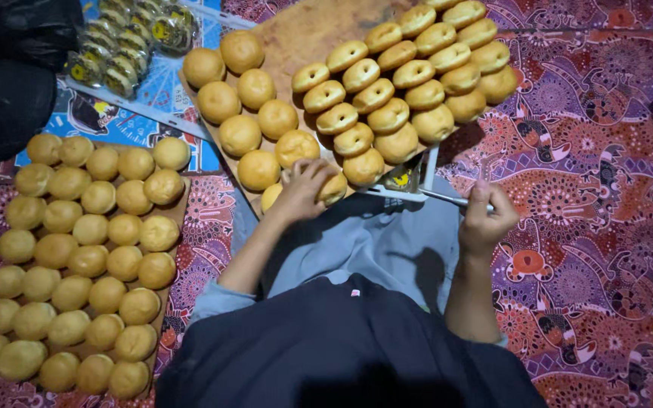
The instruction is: The person sits on a patterned mat and uses a small knife to cut a hole in the center of round buns. They pick up each bun, cut it, and place it on a wooden board next to other prepared buns.
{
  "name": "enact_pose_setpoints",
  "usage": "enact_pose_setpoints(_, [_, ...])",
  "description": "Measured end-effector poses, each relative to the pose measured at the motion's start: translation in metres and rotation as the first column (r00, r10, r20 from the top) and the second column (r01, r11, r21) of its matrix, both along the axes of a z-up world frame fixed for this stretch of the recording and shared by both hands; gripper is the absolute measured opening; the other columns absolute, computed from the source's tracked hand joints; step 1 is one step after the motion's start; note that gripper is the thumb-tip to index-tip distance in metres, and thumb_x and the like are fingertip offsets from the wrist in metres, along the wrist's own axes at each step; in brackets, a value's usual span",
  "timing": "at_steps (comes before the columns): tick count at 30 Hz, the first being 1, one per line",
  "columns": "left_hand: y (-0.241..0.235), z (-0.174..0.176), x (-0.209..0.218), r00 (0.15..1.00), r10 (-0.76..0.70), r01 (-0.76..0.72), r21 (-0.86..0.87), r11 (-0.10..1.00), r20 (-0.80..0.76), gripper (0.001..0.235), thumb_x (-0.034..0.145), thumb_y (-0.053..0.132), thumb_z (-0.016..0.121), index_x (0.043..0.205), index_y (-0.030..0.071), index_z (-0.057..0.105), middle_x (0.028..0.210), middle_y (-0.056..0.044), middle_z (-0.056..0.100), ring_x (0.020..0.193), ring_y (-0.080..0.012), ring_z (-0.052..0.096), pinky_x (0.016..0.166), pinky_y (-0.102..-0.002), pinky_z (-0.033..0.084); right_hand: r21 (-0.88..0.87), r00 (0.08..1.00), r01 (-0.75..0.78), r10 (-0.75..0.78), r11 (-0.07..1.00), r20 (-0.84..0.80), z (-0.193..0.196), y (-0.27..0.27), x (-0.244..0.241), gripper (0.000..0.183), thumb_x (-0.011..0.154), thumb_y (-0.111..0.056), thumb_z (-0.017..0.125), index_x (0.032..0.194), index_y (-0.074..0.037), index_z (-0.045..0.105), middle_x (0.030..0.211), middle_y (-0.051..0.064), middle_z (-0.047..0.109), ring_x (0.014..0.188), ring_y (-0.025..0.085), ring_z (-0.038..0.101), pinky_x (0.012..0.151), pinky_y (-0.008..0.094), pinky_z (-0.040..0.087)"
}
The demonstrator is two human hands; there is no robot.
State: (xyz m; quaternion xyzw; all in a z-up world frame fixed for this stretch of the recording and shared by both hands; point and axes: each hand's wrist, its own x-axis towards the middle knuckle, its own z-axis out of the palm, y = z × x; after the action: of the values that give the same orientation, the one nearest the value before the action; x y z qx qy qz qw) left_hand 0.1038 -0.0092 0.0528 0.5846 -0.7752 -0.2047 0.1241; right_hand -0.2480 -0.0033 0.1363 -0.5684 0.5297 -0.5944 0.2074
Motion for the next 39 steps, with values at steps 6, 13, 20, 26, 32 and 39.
enact_pose_setpoints(6, [-0.026, 0.015, 0.035, 0.875, 0.400, -0.471, -0.287, 0.834, -0.274, 0.066, 0.091, 0.042, 0.078, 0.141, 0.007, 0.056, 0.145, -0.020, 0.046, 0.133, -0.0449, 0.040, 0.112, -0.067, 0.039, 0.074, 0.985, -0.010, -0.003, 0.997, 0.175, -0.018, 0.004, -0.006, 0.038, 0.115, -0.017, 0.060, 0.080, -0.002, 0.059, 0.072, 0.000, 0.056, 0.062, 0.007, 0.049, 0.056, 0.025, 0.036])
enact_pose_setpoints(13, [-0.045, 0.003, 0.026, 0.873, 0.453, -0.482, -0.182, 0.857, -0.180, 0.072, 0.071, 0.037, 0.091, 0.123, 0.003, 0.054, 0.124, -0.019, 0.054, 0.120, -0.0385, 0.052, 0.101, -0.060, 0.042, 0.310, 0.935, -0.330, 0.264, 0.892, 0.238, -0.041, -0.006, 0.062, 0.015, 0.103, -0.017, 0.069, 0.098, -0.003, 0.064, 0.084, 0.000, 0.059, 0.062, 0.005, 0.054, 0.052, 0.023, 0.043])
enact_pose_setpoints(20, [-0.010, 0.003, 0.036, 0.070, 0.304, -0.528, 0.223, 0.820, -0.950, 0.072, 0.075, 0.011, 0.089, 0.137, 0.007, 0.053, 0.128, -0.013, 0.062, 0.118, -0.0322, 0.063, 0.101, -0.049, 0.055, 0.288, 0.901, -0.424, 0.367, 0.859, 0.232, -0.022, -0.012, 0.125, 0.012, 0.099, -0.011, 0.073, 0.100, -0.003, 0.064, 0.078, -0.001, 0.060, 0.061, 0.004, 0.053, 0.053, 0.022, 0.041])
enact_pose_setpoints(26, [0.051, 0.012, 0.018, -0.733, 0.249, -0.139, 0.498, 0.856, -0.633, 0.068, 0.087, 0.034, 0.075, 0.147, 0.015, 0.048, 0.135, -0.010, 0.061, 0.121, -0.0314, 0.062, 0.093, -0.052, 0.058, 0.170, 0.843, -0.537, 0.516, 0.826, 0.154, 0.011, 0.008, 0.141, 0.008, 0.100, -0.009, 0.071, 0.104, -0.003, 0.066, 0.080, -0.002, 0.063, 0.067, 0.005, 0.057, 0.059, 0.021, 0.046])
enact_pose_setpoints(32, [0.071, 0.037, 0.000, -0.573, 0.200, -0.136, 0.333, 0.933, -0.795, 0.070, 0.086, 0.035, 0.080, 0.144, 0.008, 0.051, 0.134, -0.014, 0.060, 0.122, -0.0281, 0.062, 0.104, -0.046, 0.054, -0.033, 0.810, -0.558, 0.535, 0.829, -0.241, 0.044, 0.021, 0.151, 0.009, 0.096, -0.008, 0.074, 0.098, -0.002, 0.068, 0.083, 0.008, 0.070, 0.064, 0.014, 0.063, 0.059, 0.029, 0.048])
enact_pose_setpoints(39, [0.071, 0.053, 0.006, -0.169, 0.154, 0.045, 0.148, 0.988, -0.973, 0.052, 0.083, 0.026, 0.084, 0.124, -0.001, 0.065, 0.120, -0.016, 0.071, 0.113, -0.0256, 0.069, 0.105, -0.040, 0.056, -0.056, 0.663, -0.665, 0.554, 0.745, -0.504, 0.051, 0.019, 0.166, 0.013, 0.096, -0.009, 0.072, 0.086, -0.005, 0.064, 0.067, 0.011, 0.063, 0.055, 0.028, 0.063, 0.054, 0.040, 0.048])
